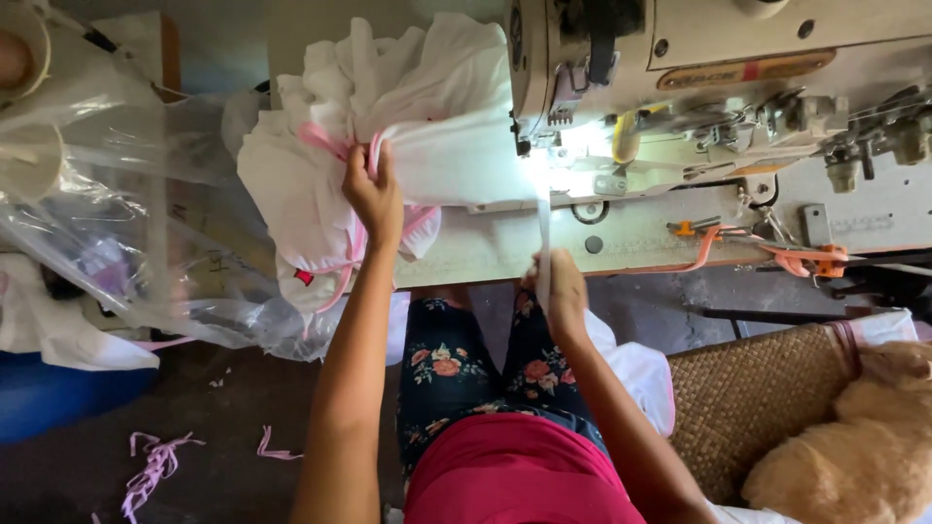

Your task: A person is sitting at a sewing workstation, unfolding and inspecting white fabric garments with pink trim, likely checking for quality or preparing them for the next stage of production.

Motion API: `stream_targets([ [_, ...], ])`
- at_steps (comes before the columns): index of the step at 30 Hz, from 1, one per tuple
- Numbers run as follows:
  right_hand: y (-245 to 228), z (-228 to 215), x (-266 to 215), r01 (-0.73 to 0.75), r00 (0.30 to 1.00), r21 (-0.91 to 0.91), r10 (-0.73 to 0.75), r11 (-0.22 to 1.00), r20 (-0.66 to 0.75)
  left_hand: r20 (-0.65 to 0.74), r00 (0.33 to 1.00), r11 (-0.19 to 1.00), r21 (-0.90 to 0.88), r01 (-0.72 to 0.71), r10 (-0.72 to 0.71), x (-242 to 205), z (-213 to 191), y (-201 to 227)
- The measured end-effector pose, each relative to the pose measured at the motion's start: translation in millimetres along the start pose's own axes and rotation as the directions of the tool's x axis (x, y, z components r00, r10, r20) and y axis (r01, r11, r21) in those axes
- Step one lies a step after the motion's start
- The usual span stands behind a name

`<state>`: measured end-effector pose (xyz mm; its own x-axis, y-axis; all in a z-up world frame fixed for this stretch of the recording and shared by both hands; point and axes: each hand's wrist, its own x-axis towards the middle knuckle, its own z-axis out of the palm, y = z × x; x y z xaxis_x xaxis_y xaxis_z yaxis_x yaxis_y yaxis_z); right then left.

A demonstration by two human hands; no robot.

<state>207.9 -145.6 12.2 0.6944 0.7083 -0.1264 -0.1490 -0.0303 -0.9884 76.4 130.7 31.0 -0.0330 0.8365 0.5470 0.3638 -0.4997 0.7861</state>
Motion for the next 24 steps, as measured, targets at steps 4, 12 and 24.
stream_targets([
  [4,81.9,-89.0,-31.1,0.199,0.946,-0.583,-0.309,0.787,-0.094,-0.074,0.994,0.996,0.053,-0.070,0.074,2.8,22.1,-11.8],
  [12,201.8,-268.6,-23.4,-0.198,0.958,-0.897,0.272,0.396,-0.091,0.038,0.965,0.941,0.214,-0.261,0.259,20.7,2.3,-35.3],
  [24,3.3,-190.2,-65.4,-0.223,0.830,-0.774,0.532,0.593,0.168,0.473,0.875,0.981,0.098,-0.168,0.103,-14.0,-112.6,80.9],
])
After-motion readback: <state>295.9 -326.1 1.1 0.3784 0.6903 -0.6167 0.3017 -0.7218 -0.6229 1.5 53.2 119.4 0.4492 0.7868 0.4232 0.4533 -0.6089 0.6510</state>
